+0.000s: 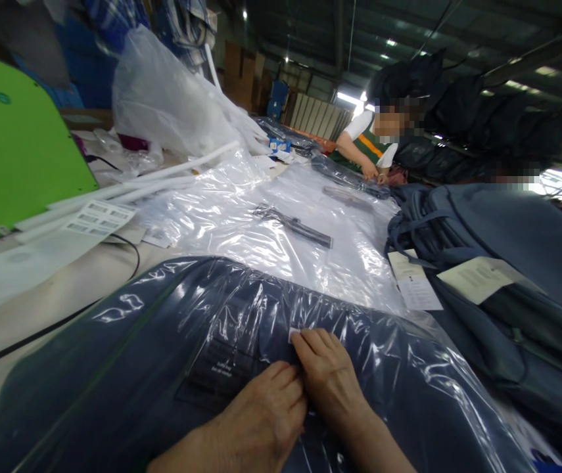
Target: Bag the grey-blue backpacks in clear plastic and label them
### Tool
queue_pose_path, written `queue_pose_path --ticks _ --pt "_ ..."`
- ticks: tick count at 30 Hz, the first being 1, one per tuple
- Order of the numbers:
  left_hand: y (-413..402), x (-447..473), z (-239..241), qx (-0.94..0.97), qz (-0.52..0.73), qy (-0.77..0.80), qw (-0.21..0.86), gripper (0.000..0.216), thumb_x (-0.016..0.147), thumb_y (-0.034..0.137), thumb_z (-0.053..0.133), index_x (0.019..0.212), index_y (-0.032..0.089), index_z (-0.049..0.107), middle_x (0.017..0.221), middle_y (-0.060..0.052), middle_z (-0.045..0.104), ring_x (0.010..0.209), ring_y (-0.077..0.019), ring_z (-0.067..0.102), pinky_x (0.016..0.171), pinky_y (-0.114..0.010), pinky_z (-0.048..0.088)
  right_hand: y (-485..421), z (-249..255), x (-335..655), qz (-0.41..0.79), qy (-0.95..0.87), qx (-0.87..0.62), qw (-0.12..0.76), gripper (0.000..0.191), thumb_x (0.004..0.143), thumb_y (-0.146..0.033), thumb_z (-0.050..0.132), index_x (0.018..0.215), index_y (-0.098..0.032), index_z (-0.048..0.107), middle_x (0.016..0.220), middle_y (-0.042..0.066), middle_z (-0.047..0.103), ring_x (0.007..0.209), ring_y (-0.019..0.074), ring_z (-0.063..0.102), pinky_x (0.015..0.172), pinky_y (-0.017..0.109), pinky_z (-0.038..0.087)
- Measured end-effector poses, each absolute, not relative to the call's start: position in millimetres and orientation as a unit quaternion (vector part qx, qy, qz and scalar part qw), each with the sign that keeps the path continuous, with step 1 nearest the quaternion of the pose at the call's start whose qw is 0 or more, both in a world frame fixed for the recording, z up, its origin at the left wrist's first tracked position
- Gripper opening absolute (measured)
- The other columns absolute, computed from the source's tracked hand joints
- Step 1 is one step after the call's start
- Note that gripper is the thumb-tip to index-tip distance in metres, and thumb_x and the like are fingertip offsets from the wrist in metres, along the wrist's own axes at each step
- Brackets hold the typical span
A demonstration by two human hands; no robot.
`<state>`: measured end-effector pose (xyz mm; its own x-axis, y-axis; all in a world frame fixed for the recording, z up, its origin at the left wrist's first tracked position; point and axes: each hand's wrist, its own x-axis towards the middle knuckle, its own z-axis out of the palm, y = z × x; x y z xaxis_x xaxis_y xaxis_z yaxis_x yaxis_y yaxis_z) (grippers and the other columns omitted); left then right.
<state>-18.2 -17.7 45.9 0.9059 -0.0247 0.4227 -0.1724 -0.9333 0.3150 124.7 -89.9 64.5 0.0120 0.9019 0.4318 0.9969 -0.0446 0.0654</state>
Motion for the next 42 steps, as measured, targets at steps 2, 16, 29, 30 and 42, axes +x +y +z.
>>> queue_pose_path --ticks 2,16,29,30,42 --pt "-17 -17 45 0.958 0.22 -0.061 0.173 0.016 0.086 0.02 0.054 0.094 0.013 0.066 0.1 -0.008 0.068 0.095 -0.0216 0.059 0.099 -0.036 0.045 -95 64 119 -0.192 -0.68 -0.701 0.099 0.034 0.085 -0.002 0.037 0.108 -0.009 0.061 0.089 0.009 0.066 0.077 0.0196 0.058 0.073 0.032 0.051" --pt "-17 -18 50 0.959 0.217 -0.066 0.171 0.02 0.085 0.014 0.052 0.101 0.011 0.064 0.103 -0.01 0.067 0.1 -0.021 0.056 0.099 -0.035 0.042 -107 56 112 -0.206 -0.622 -0.755 0.028 0.048 0.076 0.0 0.044 0.121 -0.007 0.058 0.099 0.013 0.065 0.087 0.0248 0.058 0.075 0.037 0.053" --pt "-11 -18 46 0.961 0.177 -0.068 0.201 0.013 0.089 0.021 0.054 0.095 0.014 0.062 0.1 -0.007 0.066 0.098 -0.0204 0.057 0.096 -0.035 0.044 -108 74 109 -0.07 -0.6 -0.797 0.012 0.044 0.081 0.0 0.046 0.118 -0.017 0.062 0.097 0.009 0.066 0.089 0.0246 0.06 0.086 0.047 0.048" --pt "-10 -18 46 0.96 0.18 -0.07 0.203 0.015 0.089 0.022 0.055 0.098 0.013 0.062 0.102 -0.008 0.066 0.1 -0.0209 0.057 0.097 -0.035 0.044 -112 76 107 -0.066 -0.599 -0.798 0.026 0.04 0.081 0.0 0.045 0.113 -0.016 0.065 0.097 0.009 0.066 0.089 0.0246 0.06 0.086 0.047 0.048" --pt "-11 -37 57 0.972 0.177 -0.068 0.139 0.027 0.091 0.018 0.047 0.109 0.005 0.063 0.117 -0.017 0.064 0.12 -0.0285 0.052 0.108 -0.043 0.038 -188 59 45 -0.131 -0.67 -0.721 0.121 0.049 0.094 -0.026 0.042 0.14 -0.01 0.035 0.135 0.015 0.054 0.124 0.024 0.051 0.097 0.04 0.051"
